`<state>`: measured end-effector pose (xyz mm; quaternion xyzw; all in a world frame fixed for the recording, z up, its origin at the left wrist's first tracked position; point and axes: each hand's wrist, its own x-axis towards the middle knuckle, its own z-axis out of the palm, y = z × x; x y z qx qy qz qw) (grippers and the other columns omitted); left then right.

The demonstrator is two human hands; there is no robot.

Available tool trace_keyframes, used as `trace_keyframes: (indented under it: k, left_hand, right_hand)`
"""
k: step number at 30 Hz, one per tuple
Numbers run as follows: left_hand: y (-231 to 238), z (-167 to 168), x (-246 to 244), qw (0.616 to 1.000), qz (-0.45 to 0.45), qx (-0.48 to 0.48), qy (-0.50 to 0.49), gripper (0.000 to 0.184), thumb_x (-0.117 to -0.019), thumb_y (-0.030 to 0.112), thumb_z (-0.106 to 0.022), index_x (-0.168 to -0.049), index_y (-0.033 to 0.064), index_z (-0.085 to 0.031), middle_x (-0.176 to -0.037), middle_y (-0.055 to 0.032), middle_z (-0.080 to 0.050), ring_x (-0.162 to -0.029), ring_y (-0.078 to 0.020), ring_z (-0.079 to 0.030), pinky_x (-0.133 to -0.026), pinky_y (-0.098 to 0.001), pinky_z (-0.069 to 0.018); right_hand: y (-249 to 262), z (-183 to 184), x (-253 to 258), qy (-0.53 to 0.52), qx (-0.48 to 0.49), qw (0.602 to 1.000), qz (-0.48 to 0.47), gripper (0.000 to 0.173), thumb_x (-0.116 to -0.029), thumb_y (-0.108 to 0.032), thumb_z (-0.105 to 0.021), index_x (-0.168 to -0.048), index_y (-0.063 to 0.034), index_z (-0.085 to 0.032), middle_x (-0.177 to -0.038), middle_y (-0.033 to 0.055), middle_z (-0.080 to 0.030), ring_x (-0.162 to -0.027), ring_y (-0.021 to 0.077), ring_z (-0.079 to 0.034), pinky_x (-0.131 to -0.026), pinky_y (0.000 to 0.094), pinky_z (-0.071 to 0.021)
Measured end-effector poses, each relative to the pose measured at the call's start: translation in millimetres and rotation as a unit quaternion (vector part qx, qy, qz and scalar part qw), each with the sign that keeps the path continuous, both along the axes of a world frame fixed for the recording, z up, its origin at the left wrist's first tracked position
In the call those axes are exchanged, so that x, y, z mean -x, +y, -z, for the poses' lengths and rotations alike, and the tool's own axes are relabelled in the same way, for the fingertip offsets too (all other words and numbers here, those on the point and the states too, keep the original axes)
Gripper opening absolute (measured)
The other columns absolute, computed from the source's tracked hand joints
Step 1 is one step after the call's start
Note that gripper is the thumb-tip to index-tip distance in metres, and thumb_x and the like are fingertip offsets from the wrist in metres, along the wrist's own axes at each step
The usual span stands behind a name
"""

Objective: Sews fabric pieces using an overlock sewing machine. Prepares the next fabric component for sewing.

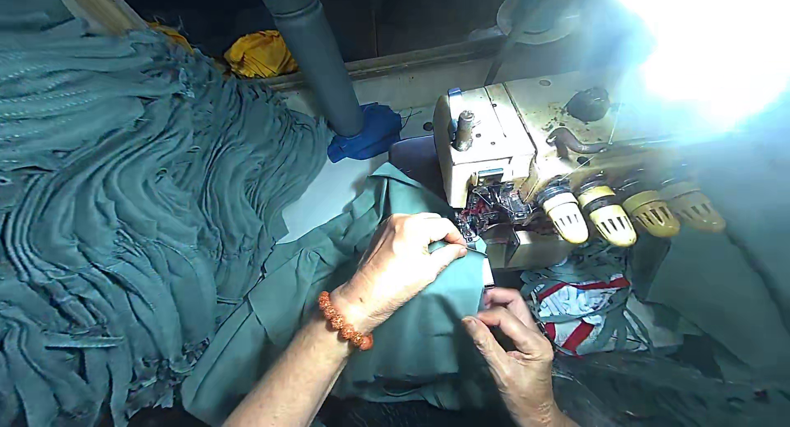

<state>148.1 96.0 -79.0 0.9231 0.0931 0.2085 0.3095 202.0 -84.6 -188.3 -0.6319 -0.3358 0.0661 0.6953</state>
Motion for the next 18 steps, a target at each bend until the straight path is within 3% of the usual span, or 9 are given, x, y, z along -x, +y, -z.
trace_keyframes:
  k: [3,8,10,12,15,18]
  left_hand:
    - [1,0,-1,1.000,-0.011,-0.004,0.023,0.007,-0.0896,0.015,-0.075,-0.083,0.0139,-0.075,-0.077,0.0057,-0.068,-0.069,-0.0017,-0.063,-0.060,-0.0198,-0.0491]
    - [-5,6,-3,0.997,-0.046,-0.047,0.043,0.009,-0.0884,0.022,-0.072,-0.081,0.0193,-0.073,-0.074,0.0089,-0.066,-0.066,-0.0032,-0.062,-0.057,-0.0254,-0.0478]
    - [-13,5,-3,0.994,-0.064,-0.084,0.041,0.009,-0.0901,0.021,-0.070,-0.082,0.0175,-0.071,-0.075,0.0070,-0.063,-0.065,-0.0054,-0.060,-0.054,-0.0257,-0.0476]
    - [-22,11,-3,0.984,-0.075,-0.159,0.014,0.015,-0.0933,0.021,-0.065,-0.083,0.0136,-0.072,-0.076,0.0018,-0.061,-0.063,-0.0107,-0.061,-0.050,-0.0274,-0.0472]
    - [-33,17,2,0.968,-0.069,-0.241,-0.019,0.017,-0.0942,0.012,-0.061,-0.089,0.0066,-0.076,-0.081,-0.0064,-0.064,-0.071,-0.0203,-0.065,-0.056,-0.0305,-0.0526]
    - [-31,22,6,0.965,-0.069,-0.250,-0.036,0.018,-0.0944,0.010,-0.060,-0.093,0.0064,-0.078,-0.092,-0.0081,-0.071,-0.083,-0.0230,-0.069,-0.068,-0.0327,-0.0573]
  right_hand:
    - [-1,2,4,0.037,-0.013,0.998,-0.044,0.012,-0.0900,-0.012,-0.072,-0.080,-0.0066,-0.073,-0.084,-0.0003,-0.072,-0.087,0.0024,-0.068,-0.078,0.0164,-0.0564]
    - [-7,-5,9,0.097,-0.022,0.991,-0.092,0.012,-0.0907,-0.009,-0.068,-0.079,-0.0063,-0.069,-0.080,-0.0044,-0.070,-0.079,-0.0043,-0.064,-0.072,0.0124,-0.0533]
    - [-11,-14,9,0.166,-0.022,0.982,-0.092,0.009,-0.0863,-0.002,-0.069,-0.085,-0.0102,-0.065,-0.073,-0.0106,-0.065,-0.065,-0.0076,-0.058,-0.059,0.0101,-0.0484]
    - [-14,-22,5,0.217,-0.021,0.971,-0.099,0.025,-0.0817,0.003,-0.066,-0.091,-0.0157,-0.053,-0.072,-0.0134,-0.059,-0.060,-0.0078,-0.055,-0.053,0.0096,-0.0451]
    - [-19,-27,-4,0.228,-0.035,0.967,-0.103,0.026,-0.0788,0.003,-0.067,-0.086,-0.0185,-0.053,-0.071,-0.0132,-0.057,-0.060,-0.0080,-0.053,-0.052,0.0086,-0.0437]
    - [-21,-32,-9,0.227,-0.039,0.968,-0.102,0.026,-0.0773,0.002,-0.066,-0.083,-0.0193,-0.054,-0.070,-0.0133,-0.055,-0.059,-0.0078,-0.051,-0.051,0.0087,-0.0420]
